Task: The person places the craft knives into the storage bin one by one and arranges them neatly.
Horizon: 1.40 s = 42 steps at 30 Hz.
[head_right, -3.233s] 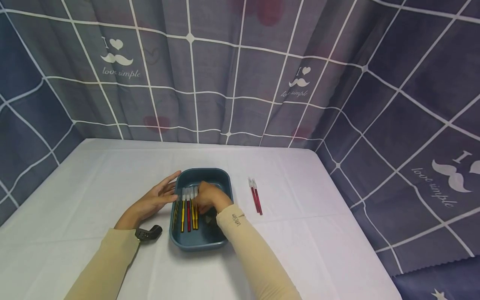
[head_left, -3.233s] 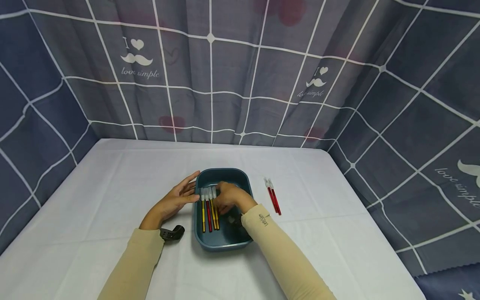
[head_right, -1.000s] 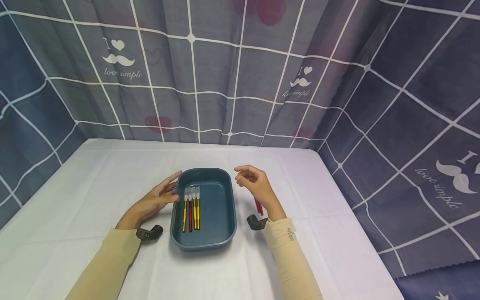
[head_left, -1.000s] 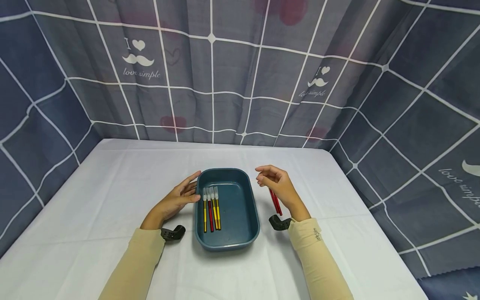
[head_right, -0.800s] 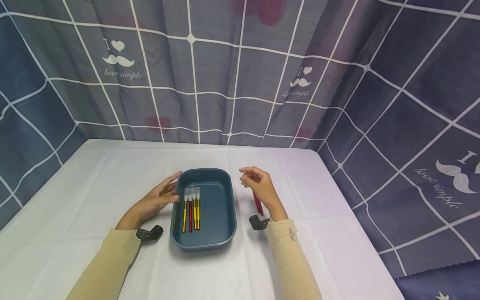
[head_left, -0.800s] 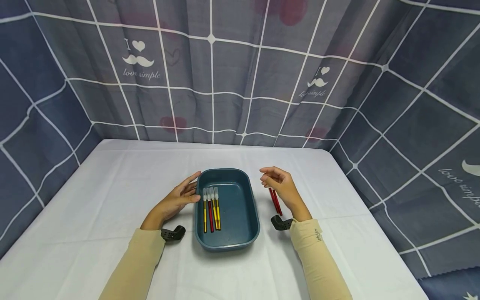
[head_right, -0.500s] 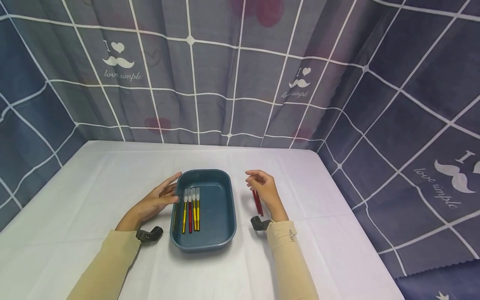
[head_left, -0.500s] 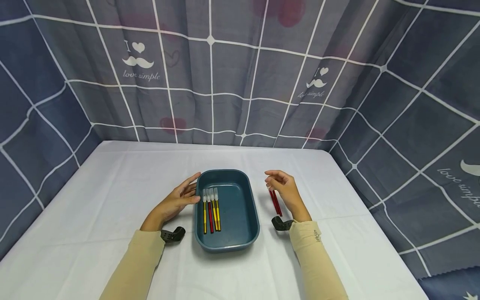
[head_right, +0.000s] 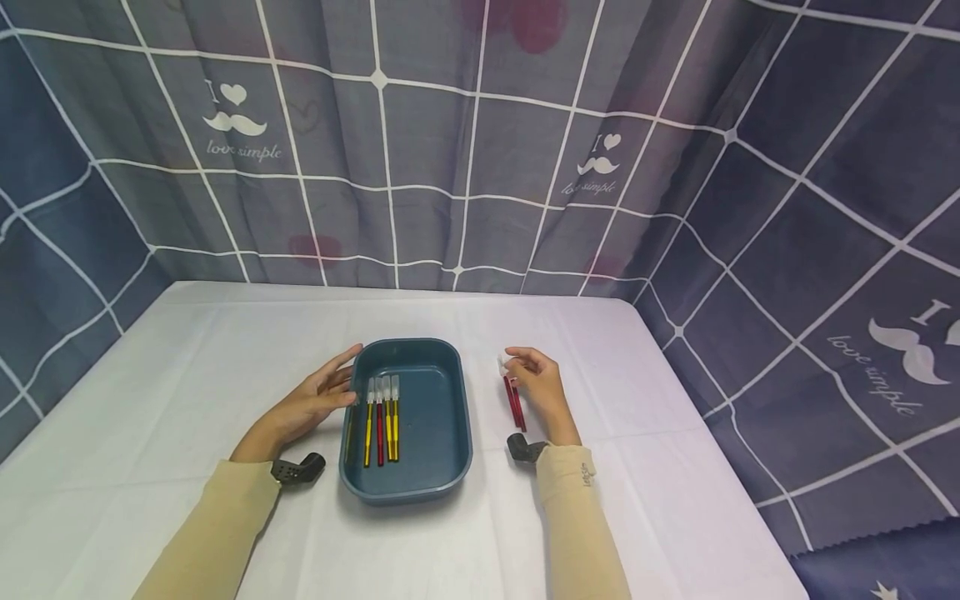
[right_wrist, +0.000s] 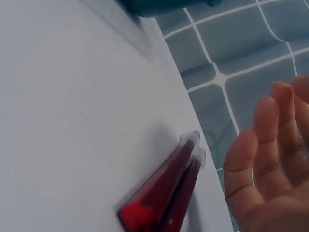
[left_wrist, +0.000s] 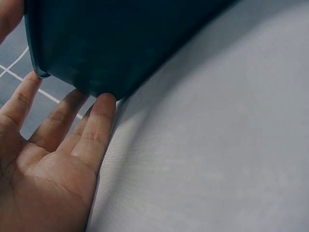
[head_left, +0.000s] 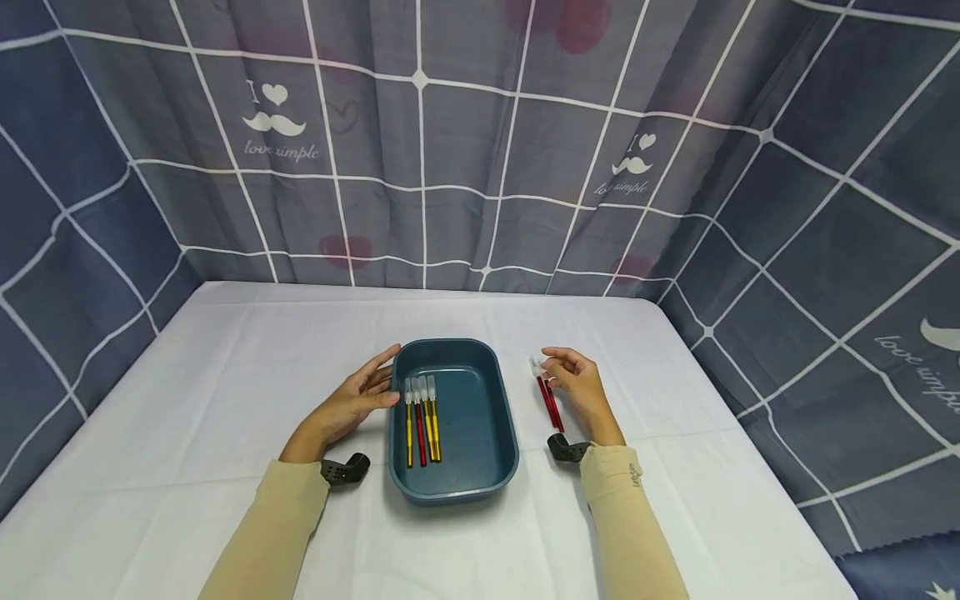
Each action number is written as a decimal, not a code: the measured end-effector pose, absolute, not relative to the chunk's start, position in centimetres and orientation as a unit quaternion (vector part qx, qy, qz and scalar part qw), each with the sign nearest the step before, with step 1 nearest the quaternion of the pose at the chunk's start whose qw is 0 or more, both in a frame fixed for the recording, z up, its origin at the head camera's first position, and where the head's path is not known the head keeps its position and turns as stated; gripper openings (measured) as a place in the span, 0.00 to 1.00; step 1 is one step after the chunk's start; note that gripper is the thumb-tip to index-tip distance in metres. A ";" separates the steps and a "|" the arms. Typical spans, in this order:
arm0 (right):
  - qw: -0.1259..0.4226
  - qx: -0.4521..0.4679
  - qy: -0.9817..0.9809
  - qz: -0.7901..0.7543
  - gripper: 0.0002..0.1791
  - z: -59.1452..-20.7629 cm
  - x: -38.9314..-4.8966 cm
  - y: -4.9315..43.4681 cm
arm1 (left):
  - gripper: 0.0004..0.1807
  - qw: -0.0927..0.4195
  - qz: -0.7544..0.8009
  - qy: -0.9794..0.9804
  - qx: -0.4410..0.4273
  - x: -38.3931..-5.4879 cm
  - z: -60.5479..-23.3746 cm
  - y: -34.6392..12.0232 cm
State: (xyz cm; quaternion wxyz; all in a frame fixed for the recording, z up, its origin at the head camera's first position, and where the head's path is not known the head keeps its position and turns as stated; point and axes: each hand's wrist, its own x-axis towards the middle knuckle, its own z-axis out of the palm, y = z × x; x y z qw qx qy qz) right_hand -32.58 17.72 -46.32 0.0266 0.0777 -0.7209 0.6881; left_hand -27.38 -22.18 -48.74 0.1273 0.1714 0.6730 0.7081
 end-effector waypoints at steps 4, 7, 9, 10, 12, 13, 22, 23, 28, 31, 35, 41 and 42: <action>0.021 0.066 -0.735 0.674 0.18 -46.4 -32.6 18.0 | 0.52 0.128 0.709 0.673 0.168 -27.4 -48.7 -22.2; 0.011 0.053 -0.743 0.667 0.18 -46.5 -32.6 18.2 | 0.52 0.128 0.708 0.673 0.170 -27.4 -48.7 -22.1; 0.004 0.039 -0.747 0.664 0.18 -46.7 -32.6 18.3 | 0.52 0.127 0.707 0.674 0.173 -27.4 -48.7 -22.2; 0.001 0.031 -0.748 0.663 0.18 -46.8 -32.6 18.4 | 0.52 0.127 0.708 0.673 0.173 -27.3 -48.7 -22.2; -0.003 0.017 -0.753 0.657 0.18 -47.0 -32.7 18.6 | 0.53 0.127 0.708 0.672 0.177 -27.3 -48.6 -22.2; -0.006 0.011 -0.756 0.654 0.18 -47.1 -32.7 18.6 | 0.53 0.127 0.708 0.672 0.176 -27.3 -48.6 -22.3; -0.025 0.001 -0.779 0.626 0.21 -47.5 -32.7 19.0 | 0.52 0.126 0.706 0.675 0.172 -27.4 -48.6 -22.2; -0.027 -0.001 -0.784 0.620 0.21 -47.5 -32.6 19.1 | 0.51 0.126 0.706 0.675 0.172 -27.4 -48.6 -22.2; -0.036 -0.012 -0.828 0.560 0.20 -47.4 -32.4 19.3 | 0.51 0.126 0.707 0.674 0.172 -27.3 -48.5 -22.1; -0.039 -0.017 -0.856 0.515 0.20 -47.3 -32.3 19.3 | 0.52 0.128 0.706 0.675 0.171 -27.2 -48.5 -22.1; -0.041 -0.024 -0.878 0.476 0.20 -47.0 -32.2 19.1 | 0.52 0.127 0.706 0.675 0.172 -27.2 -48.6 -22.1; -0.035 -0.019 -0.908 0.418 0.20 -46.5 -32.1 18.8 | 0.53 0.126 0.706 0.675 0.172 -27.2 -48.7 -22.2; -0.035 -0.018 -0.913 0.405 0.20 -46.4 -32.0 18.8 | 0.53 0.125 0.706 0.676 0.170 -27.2 -48.7 -22.3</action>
